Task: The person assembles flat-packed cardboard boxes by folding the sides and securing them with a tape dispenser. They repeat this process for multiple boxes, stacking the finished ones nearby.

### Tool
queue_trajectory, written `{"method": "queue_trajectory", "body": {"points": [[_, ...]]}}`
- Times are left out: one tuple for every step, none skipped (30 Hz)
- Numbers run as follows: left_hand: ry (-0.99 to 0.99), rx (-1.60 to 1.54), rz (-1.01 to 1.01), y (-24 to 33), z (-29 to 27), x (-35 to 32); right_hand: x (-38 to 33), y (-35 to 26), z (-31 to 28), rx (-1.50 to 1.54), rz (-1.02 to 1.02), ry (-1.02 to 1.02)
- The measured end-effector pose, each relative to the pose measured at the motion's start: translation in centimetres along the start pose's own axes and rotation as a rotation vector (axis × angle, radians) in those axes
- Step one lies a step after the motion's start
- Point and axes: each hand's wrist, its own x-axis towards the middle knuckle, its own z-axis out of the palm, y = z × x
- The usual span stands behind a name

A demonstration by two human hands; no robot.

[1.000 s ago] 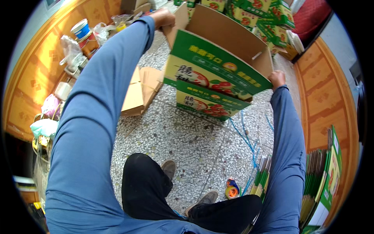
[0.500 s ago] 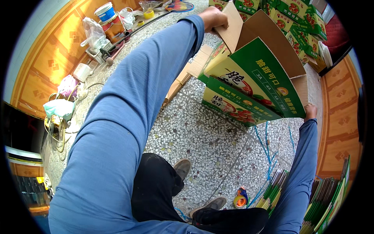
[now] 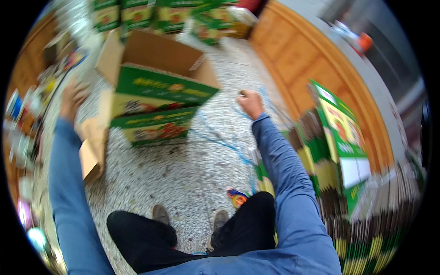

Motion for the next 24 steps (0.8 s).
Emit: {"method": "queue_trajectory", "body": {"points": [[0.024,-0.06,0.021,-0.9,-9.2,2.4,-1.1,-2.6,-2.3,0.029,-0.012,-0.006],[0.131,-0.059,-0.143,-2.8,-6.6,0.4,-4.2,-2.4,-6.1,-0.086,0.108,-0.058],[0.119,-0.029,-0.132,-3.8,-9.5,-0.7,-6.1,-1.9,-8.7,-0.183,0.01,0.026],[0.28,-0.089,-0.148,-6.3,-5.3,-3.9,-9.1,-0.6,-12.2,-0.314,0.028,0.09],[0.143,-0.099,-0.1,-7.6,-8.5,-5.2,-10.7,-0.7,-15.4,-0.376,0.0,0.175],[0.073,-0.065,-0.181,-8.8,-5.4,-8.3,-13.0,0.6,-18.7,-0.532,0.034,0.206],[0.063,-0.074,-0.213,-8.5,-3.0,-11.7,-14.9,1.5,-21.8,-0.664,0.052,0.239],[0.094,-0.021,-0.281,-7.7,-1.3,-14.8,-16.7,1.7,-24.5,-0.759,0.122,0.208],[0.099,-0.001,-0.323,-8.6,-1.4,-16.8,-18.1,1.7,-27.0,-0.848,0.178,0.182],[0.09,-0.07,-0.357,-9.3,0.3,-19.0,-20.0,1.9,-29.3,-0.848,0.254,0.147],[-0.024,-0.112,-0.412,-8.5,3.9,-21.1,-22.7,2.9,-31.4,-0.857,0.349,0.102],[-0.218,-0.142,-0.462,-9.4,3.1,-20.8,-24.8,4.3,-33.1,-0.82,0.442,0.058],[-0.295,-0.148,-0.458,-9.4,5.0,-21.5,-26.5,5.4,-34.2,-0.791,0.534,0.009],[-0.286,-0.062,-0.486,-8.6,7.5,-22.4,-28.0,4.8,-35.0,-0.801,0.627,0.02],[-0.279,0.049,-0.474,-7.0,10.5,-23.7,-29.0,5.4,-35.6,-0.776,0.622,0.02],[-0.3,0.094,-0.455,-6.9,11.6,-23.6,-29.7,6.0,-36.3,-0.746,0.608,0.024],[-0.355,0.072,-0.487,-6.0,13.1,-23.7,-30.2,6.1,-36.6,-0.712,0.598,0.026],[-0.382,0.077,-0.478,-5.3,14.5,-24.0,-30.3,5.9,-36.8,-0.679,0.614,-0.006],[-0.416,0.073,-0.469,-5.0,16.2,-24.3,-30.7,6.2,-36.9,-0.692,0.586,0.006],[-0.472,0.021,-0.492,-4.7,17.7,-24.4,-31.1,6.6,-36.8,-0.707,0.555,0.015],[-0.529,-0.03,-0.516,-4.5,19.2,-24.5,-31.5,7.0,-36.7,-0.723,0.524,0.024],[-0.584,-0.083,-0.542,-4.1,20.8,-24.9,-32.3,7.4,-36.7,-0.716,0.485,0.011],[-0.583,-0.056,-0.517,-3.7,23.0,-26.0,-33.2,8.5,-36.5,-0.736,0.443,0.001],[-0.584,-0.03,-0.489,-3.0,25.1,-27.2,-34.1,9.9,-36.3,-0.757,0.401,-0.006]]}}
